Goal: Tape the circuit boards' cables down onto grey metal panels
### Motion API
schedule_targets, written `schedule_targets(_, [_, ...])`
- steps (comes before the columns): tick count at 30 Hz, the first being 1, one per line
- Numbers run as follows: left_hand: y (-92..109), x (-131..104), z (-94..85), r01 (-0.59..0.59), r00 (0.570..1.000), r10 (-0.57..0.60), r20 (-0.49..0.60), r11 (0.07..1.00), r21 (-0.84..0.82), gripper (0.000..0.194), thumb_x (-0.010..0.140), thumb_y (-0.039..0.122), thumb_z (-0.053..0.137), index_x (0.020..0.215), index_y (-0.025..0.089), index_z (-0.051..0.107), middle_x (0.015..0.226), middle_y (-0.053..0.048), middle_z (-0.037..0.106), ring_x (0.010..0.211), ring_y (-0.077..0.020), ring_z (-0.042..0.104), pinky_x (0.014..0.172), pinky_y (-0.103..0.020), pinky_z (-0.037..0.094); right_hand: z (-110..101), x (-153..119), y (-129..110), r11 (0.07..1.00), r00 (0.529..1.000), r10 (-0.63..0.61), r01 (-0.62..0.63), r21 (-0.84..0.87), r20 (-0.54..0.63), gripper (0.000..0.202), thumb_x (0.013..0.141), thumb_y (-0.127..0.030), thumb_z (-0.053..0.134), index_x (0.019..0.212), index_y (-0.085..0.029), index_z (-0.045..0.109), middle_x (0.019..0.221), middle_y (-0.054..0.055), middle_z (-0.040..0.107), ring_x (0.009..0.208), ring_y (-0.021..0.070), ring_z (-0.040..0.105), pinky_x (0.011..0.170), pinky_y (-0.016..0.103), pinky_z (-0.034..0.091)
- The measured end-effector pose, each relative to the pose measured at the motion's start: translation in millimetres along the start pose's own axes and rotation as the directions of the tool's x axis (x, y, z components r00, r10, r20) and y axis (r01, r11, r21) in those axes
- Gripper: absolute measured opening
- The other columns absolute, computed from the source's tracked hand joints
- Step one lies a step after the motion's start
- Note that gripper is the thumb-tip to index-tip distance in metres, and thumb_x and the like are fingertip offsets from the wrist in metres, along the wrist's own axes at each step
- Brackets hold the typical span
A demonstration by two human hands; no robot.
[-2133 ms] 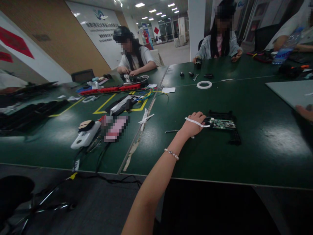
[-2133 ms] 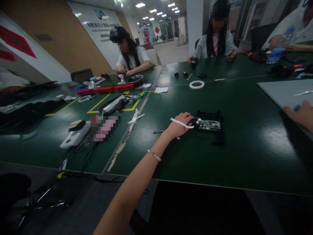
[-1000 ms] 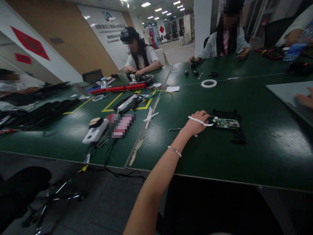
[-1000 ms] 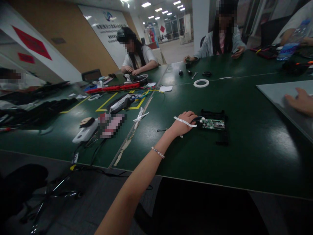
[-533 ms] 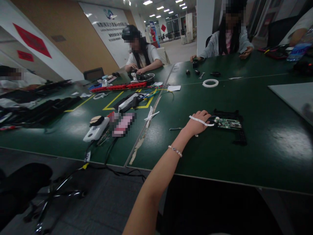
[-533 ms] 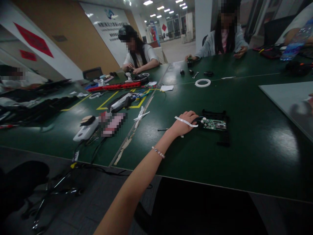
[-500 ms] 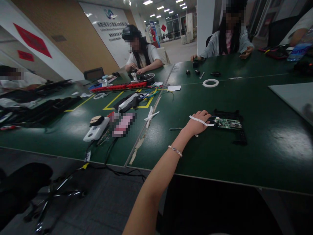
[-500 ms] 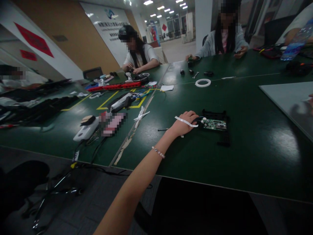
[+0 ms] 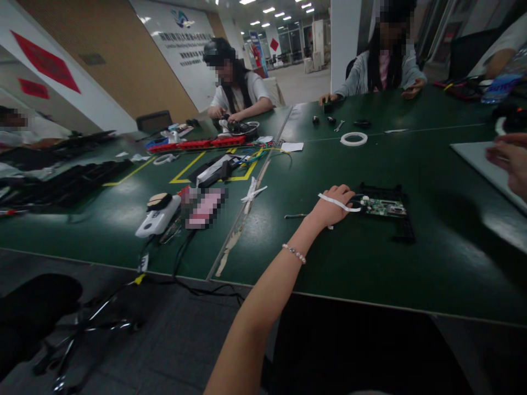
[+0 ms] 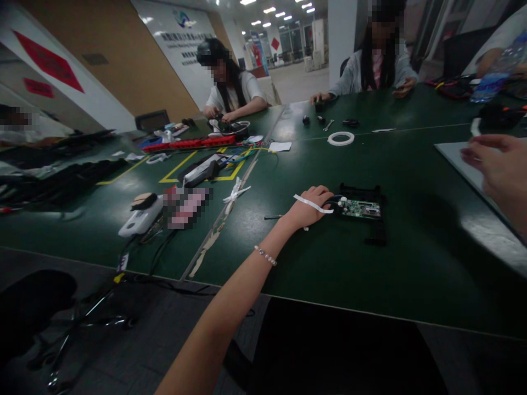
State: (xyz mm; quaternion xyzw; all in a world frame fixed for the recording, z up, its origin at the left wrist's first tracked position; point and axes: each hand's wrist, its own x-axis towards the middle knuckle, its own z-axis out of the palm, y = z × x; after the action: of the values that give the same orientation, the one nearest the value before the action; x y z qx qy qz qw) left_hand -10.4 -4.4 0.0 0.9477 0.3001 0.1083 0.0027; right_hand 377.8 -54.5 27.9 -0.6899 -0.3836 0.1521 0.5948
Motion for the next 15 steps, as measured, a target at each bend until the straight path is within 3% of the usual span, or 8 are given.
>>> schedule_targets(1, [0,0,0.4,-0.002,1.000,0.002,-0.002,1.000,0.001,0.032,0.093,0.024,0.043,0.122,0.016,0.052,0.122,-0.010,0.052,0.103,-0.0211,0.051,0.085,-0.036,0.045,15,-12,-7,0.998,1.000,-0.019,0.018,0.059,0.019,0.029,0.076,-0.029,0.064,0.101,-0.015,0.062,0.116,0.017,0.057,0.085,0.0159,0.062,0.079,0.037,0.049])
schedule_targets(4, [0,1,1.8,0.004,1.000,-0.004,-0.002,1.000,0.011,0.031,0.092,0.024,0.044,0.122,0.017,0.052,0.122,-0.009,0.052,0.103,-0.0207,0.051,0.086,-0.036,0.045,58,-64,-37,0.971,0.950,-0.076,0.001,0.241,0.304,0.029,0.070,-0.029,0.073,0.096,-0.016,0.068,0.104,0.010,0.064,0.071,0.0102,0.060,0.074,0.029,0.052])
schedule_targets(7, [0,2,2.5,0.013,1.000,-0.013,-0.007,1.000,0.020,0.031,0.092,0.024,0.044,0.122,0.017,0.052,0.121,-0.010,0.052,0.103,-0.0216,0.051,0.086,-0.037,0.045,92,-125,-69,0.963,0.814,-0.114,-0.049,0.264,0.570,0.032,0.073,-0.035,0.072,0.100,-0.019,0.069,0.098,0.006,0.066,0.074,0.0108,0.060,0.071,0.026,0.053])
schedule_targets(10, [0,1,1.4,0.005,1.000,-0.005,0.008,1.000,0.005,0.028,0.091,0.026,0.044,0.115,0.016,0.055,0.118,-0.011,0.053,0.100,-0.0218,0.052,0.085,-0.037,0.044,120,-173,-88,0.957,0.692,-0.157,-0.071,0.283,0.704,0.031,0.075,-0.037,0.070,0.100,-0.019,0.069,0.088,0.005,0.067,0.073,0.0135,0.061,0.071,0.031,0.055])
schedule_targets(15, [-3,1,0.2,-0.026,0.998,0.025,0.060,0.999,0.029,0.031,0.084,0.027,0.054,0.115,0.019,0.054,0.119,-0.008,0.051,0.100,-0.0214,0.050,0.081,-0.034,0.045,151,-207,-85,0.947,0.593,-0.234,-0.041,0.320,0.770,0.028,0.080,-0.033,0.063,0.103,-0.019,0.069,0.098,0.006,0.067,0.082,0.0164,0.065,0.079,0.036,0.055])
